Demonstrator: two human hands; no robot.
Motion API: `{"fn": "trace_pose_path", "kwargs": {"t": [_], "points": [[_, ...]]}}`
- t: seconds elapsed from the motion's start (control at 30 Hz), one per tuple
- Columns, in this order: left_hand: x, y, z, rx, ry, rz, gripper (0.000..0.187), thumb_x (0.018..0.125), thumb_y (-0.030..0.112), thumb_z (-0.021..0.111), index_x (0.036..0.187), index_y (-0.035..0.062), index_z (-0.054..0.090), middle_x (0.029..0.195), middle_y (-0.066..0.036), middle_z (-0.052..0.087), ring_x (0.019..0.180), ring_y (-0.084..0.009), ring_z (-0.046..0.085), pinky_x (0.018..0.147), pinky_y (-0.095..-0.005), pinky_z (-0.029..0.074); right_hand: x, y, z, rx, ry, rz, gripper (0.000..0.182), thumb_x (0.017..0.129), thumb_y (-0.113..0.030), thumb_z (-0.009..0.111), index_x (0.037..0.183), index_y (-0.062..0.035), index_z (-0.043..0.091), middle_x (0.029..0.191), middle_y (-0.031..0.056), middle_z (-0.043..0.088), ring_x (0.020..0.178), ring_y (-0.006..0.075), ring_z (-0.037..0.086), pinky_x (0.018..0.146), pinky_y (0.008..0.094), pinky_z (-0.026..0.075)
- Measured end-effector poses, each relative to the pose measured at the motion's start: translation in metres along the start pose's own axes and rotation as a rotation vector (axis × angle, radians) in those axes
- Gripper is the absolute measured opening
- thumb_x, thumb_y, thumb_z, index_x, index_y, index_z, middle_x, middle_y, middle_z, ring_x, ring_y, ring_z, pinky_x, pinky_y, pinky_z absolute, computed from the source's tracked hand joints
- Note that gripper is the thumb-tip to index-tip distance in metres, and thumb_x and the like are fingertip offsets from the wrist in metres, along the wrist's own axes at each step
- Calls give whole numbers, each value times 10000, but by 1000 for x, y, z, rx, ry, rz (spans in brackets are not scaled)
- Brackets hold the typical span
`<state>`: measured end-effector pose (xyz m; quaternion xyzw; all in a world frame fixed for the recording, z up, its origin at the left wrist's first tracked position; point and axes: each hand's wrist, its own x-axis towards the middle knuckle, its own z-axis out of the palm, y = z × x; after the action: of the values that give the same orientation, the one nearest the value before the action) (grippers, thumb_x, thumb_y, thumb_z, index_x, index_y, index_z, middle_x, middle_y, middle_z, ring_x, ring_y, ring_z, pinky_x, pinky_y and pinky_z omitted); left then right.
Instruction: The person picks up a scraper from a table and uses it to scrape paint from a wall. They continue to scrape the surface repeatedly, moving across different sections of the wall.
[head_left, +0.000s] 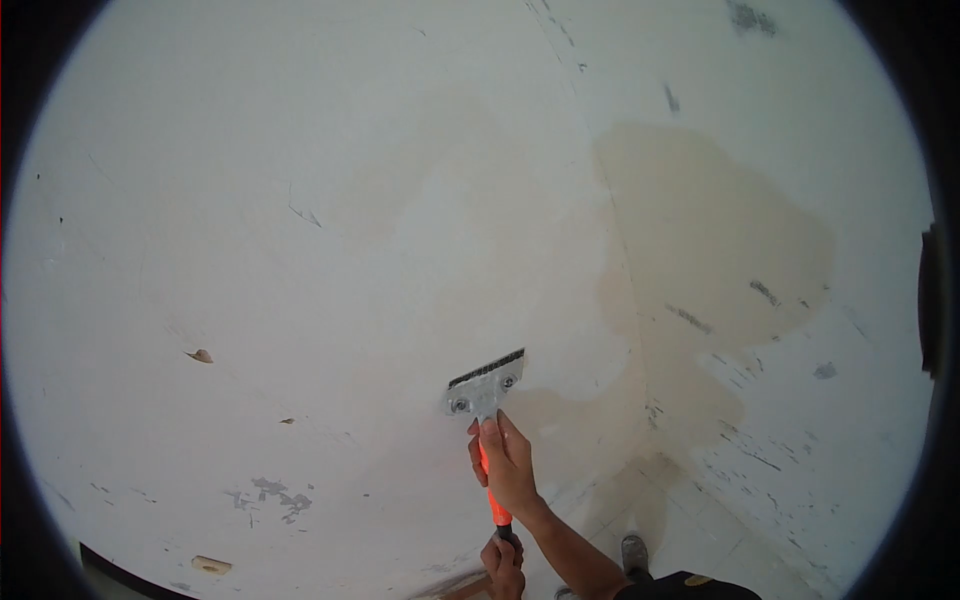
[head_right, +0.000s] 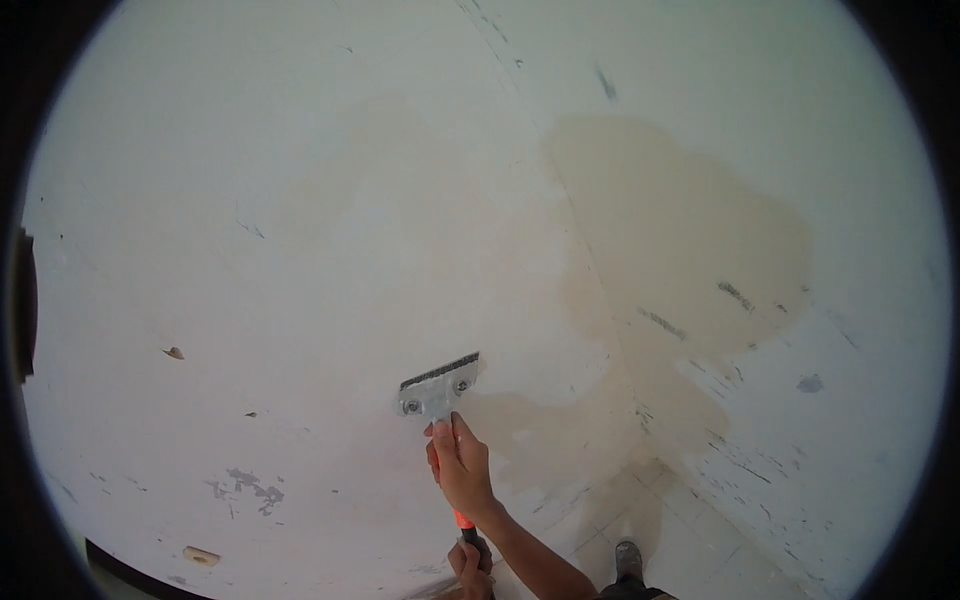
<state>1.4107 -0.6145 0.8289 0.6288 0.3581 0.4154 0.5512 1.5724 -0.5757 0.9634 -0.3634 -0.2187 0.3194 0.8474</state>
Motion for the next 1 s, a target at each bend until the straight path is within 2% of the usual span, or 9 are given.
{"fn": "trace_pose_path", "kwargs": {"t": [0.07, 0.13, 0.23, 0.37, 0.43, 0.53, 0.67, 0.73, 1.0], "points": [[3, 1, 1, -14, 29, 12, 520, 983, 592, 514, 789, 109, 505, 610, 52, 400, 504, -59, 321, 450, -246, 243, 3, -5, 3, -12, -6, -1, 362, 1086, -340, 339, 968, -40, 503, 589, -2, 466, 412, 54, 379, 404, 221, 306], [15, 10, -6, -12, -74, -101, 545, 1014, 520, 482, 768, 35, 512, 588, 46, 415, 492, -44, 320, 450, -240, 226, 13, -16, 9, -15, -5, -43, 356, 1086, -332, 342, 967, -37, 503, 570, -6, 454, 410, 49, 375, 402, 221, 294], [20, 20, -3, -21, -48, -104, 533, 1015, 513, 484, 781, 35, 516, 587, 47, 413, 491, -42, 317, 449, -240, 219, 14, -16, 12, 9, 10, -29, 348, 1084, -319, 345, 960, -35, 503, 539, -14, 431, 404, 46, 365, 399, 222, 285], [-3, -19, -19, -56, -76, -128, 520, 1015, 506, 489, 791, 38, 522, 584, 49, 411, 490, -42, 317, 450, -240, 220, -1, 6, 4, -23, -15, -13, 349, 1081, -320, 349, 955, -33, 501, 545, -13, 433, 405, 46, 363, 398, 223, 287], [-6, -9, -9, -2, 11, 9, 502, 984, 580, 522, 807, 110, 521, 611, 51, 418, 491, -58, 346, 434, -241, 262, -3, 1, 6, -57, -13, -28, 348, 1081, -322, 350, 952, -38, 501, 556, -15, 441, 402, 47, 359, 397, 223, 287], [15, 9, -6, -42, -54, -102, 554, 972, 573, 534, 817, 41, 525, 566, 37, 421, 420, -35, 316, 375, -242, 180, 14, -22, 13, 11, -10, -47, 344, 1082, -321, 348, 950, -44, 503, 546, -25, 435, 398, 45, 354, 397, 223, 289], [8, 4, -10, -28, -59, -91, 516, 1004, 521, 493, 792, 52, 522, 577, 42, 414, 469, -47, 324, 431, -244, 214, 8, -8, 10, 24, -15, -37, 343, 1082, -321, 347, 946, -49, 506, 534, -38, 419, 394, 40, 349, 391, 222, 285], [-6, -11, -16, -73, -38, -188, 514, 1009, 517, 486, 795, 51, 521, 587, 41, 419, 469, -45, 319, 429, -246, 203, -4, 8, 9, -41, 10, -22, 346, 1084, -327, 347, 943, -54, 506, 544, -37, 420, 398, 34, 347, 381, 224, 272], [8, 7, -3, -33, -19, -121, 491, 1014, 487, 479, 804, 47, 533, 577, 30, 432, 455, -53, 337, 420, -241, 209, 10, -5, 15, -81, 10, -121, 359, 1086, -351, 363, 940, -58, 512, 514, -53, 391, 405, 27, 343, 390, 217, 281]]}}
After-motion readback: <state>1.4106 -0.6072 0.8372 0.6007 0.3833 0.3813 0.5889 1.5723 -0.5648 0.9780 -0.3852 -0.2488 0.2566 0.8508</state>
